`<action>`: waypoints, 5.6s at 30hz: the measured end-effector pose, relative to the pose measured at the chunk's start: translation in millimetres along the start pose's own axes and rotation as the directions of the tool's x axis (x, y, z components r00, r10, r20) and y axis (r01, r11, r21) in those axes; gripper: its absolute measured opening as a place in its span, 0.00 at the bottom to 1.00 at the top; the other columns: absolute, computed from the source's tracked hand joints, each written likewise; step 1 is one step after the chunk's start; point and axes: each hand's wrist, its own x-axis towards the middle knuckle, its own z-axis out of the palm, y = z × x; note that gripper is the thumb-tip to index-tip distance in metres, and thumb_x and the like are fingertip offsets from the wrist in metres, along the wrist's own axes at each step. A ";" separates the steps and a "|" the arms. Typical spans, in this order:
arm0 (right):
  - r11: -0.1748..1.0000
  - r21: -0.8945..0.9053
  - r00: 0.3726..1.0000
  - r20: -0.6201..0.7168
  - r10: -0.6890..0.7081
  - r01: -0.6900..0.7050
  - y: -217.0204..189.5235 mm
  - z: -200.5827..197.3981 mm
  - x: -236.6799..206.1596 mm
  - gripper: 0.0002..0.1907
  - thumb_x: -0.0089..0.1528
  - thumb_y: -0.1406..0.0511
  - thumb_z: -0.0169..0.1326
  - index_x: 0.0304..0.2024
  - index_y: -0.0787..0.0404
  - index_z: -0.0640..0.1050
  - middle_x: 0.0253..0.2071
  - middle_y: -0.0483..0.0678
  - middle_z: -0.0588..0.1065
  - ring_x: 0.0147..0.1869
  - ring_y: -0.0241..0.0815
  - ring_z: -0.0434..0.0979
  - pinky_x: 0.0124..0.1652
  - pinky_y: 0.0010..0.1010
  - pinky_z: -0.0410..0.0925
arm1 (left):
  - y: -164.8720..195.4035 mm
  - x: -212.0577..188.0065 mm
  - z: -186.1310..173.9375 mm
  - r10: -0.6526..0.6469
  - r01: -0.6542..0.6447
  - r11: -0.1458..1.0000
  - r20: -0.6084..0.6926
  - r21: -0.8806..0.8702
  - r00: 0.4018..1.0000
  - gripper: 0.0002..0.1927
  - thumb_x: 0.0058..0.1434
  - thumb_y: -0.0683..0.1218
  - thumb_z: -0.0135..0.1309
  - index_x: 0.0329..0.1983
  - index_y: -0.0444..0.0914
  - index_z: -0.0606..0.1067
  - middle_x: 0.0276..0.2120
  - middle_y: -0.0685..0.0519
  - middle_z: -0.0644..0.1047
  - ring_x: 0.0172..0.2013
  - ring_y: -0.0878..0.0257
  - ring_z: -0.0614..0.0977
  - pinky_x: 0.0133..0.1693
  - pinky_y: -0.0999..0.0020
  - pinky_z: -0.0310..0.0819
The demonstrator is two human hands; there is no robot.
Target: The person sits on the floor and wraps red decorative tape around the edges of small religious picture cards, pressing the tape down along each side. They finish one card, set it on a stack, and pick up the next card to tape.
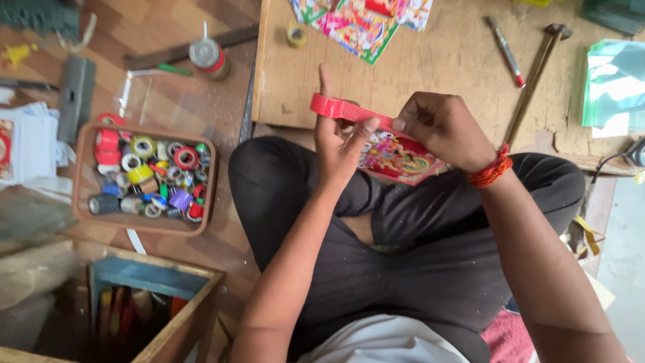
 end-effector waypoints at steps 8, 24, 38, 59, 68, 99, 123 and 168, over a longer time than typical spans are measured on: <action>0.913 -0.306 0.919 -0.202 -0.340 0.270 -16.5 -18.2 44.1 0.10 0.61 0.64 0.67 0.33 0.64 0.82 0.29 0.50 0.81 0.33 0.39 0.82 0.33 0.32 0.70 | -13.8 51.7 18.3 0.044 -0.064 0.990 -0.151 -0.129 0.988 0.51 0.65 0.41 0.62 0.83 0.42 0.43 0.45 0.53 0.71 0.46 0.66 0.72 0.55 0.70 0.68; 0.540 -0.830 0.890 -0.136 -0.435 0.137 0.7 55.0 27.8 0.35 0.64 0.67 0.50 0.73 0.67 0.63 0.77 0.55 0.60 0.82 0.49 0.56 0.75 0.54 0.42 | -68.9 72.0 22.0 0.073 -0.095 0.994 -0.307 -0.058 0.949 0.43 0.67 0.34 0.56 0.81 0.37 0.50 0.47 0.51 0.72 0.41 0.67 0.74 0.42 0.74 0.72; 0.671 -0.741 0.895 -0.287 -0.342 0.019 32.1 10.0 -40.2 0.36 0.58 0.71 0.52 0.71 0.68 0.64 0.75 0.57 0.62 0.81 0.53 0.56 0.76 0.50 0.44 | -57.6 57.7 26.7 -0.017 -0.065 0.980 -0.407 -0.188 0.913 0.45 0.60 0.34 0.58 0.80 0.32 0.53 0.62 0.47 0.70 0.51 0.65 0.72 0.55 0.72 0.68; 0.900 -0.394 0.962 -0.114 -0.249 0.186 -30.5 39.7 36.1 0.20 0.61 0.69 0.54 0.56 0.54 0.78 0.46 0.52 0.81 0.47 0.56 0.81 0.42 0.46 0.72 | -46.7 28.4 -20.6 -0.038 0.036 0.978 -0.008 -0.203 0.999 0.55 0.64 0.33 0.61 0.85 0.41 0.39 0.51 0.52 0.72 0.52 0.63 0.74 0.58 0.66 0.71; 0.889 -0.436 0.970 -0.120 -0.212 0.140 -13.2 28.5 18.1 0.20 0.62 0.66 0.56 0.58 0.52 0.79 0.43 0.52 0.81 0.47 0.55 0.81 0.45 0.45 0.72 | -56.6 25.6 -13.8 -0.074 0.064 0.985 -0.055 -0.159 0.996 0.56 0.61 0.38 0.65 0.84 0.42 0.42 0.50 0.53 0.72 0.51 0.65 0.75 0.58 0.67 0.73; 0.964 0.266 0.928 -0.362 0.095 0.005 54.3 39.7 -120.1 0.11 0.62 0.71 0.62 0.46 0.72 0.81 0.39 0.49 0.84 0.44 0.31 0.79 0.44 0.28 0.76 | 59.9 -9.9 92.5 0.095 -0.624 0.356 0.637 0.696 0.765 0.42 0.53 0.58 0.66 0.67 0.37 0.66 0.45 0.44 0.75 0.49 0.45 0.76 0.62 0.39 0.60; 0.809 0.588 0.932 -0.305 0.195 0.023 79.2 58.1 -115.3 0.16 0.64 0.71 0.61 0.54 0.72 0.78 0.49 0.51 0.81 0.52 0.34 0.81 0.53 0.27 0.75 | -4.0 -5.9 33.6 -0.096 0.085 0.979 0.051 0.187 0.994 0.45 0.66 0.40 0.63 0.81 0.38 0.52 0.42 0.55 0.75 0.42 0.69 0.80 0.46 0.72 0.80; 0.999 0.024 0.999 -0.001 0.047 -0.047 -17.4 -2.7 -6.0 0.21 0.54 0.70 0.69 0.46 0.69 0.76 0.21 0.45 0.74 0.24 0.28 0.71 0.24 0.20 0.60 | -4.9 -27.9 40.6 -0.134 0.137 0.966 0.030 -0.218 0.991 0.45 0.74 0.47 0.53 0.84 0.40 0.40 0.40 0.56 0.72 0.40 0.70 0.72 0.48 0.74 0.69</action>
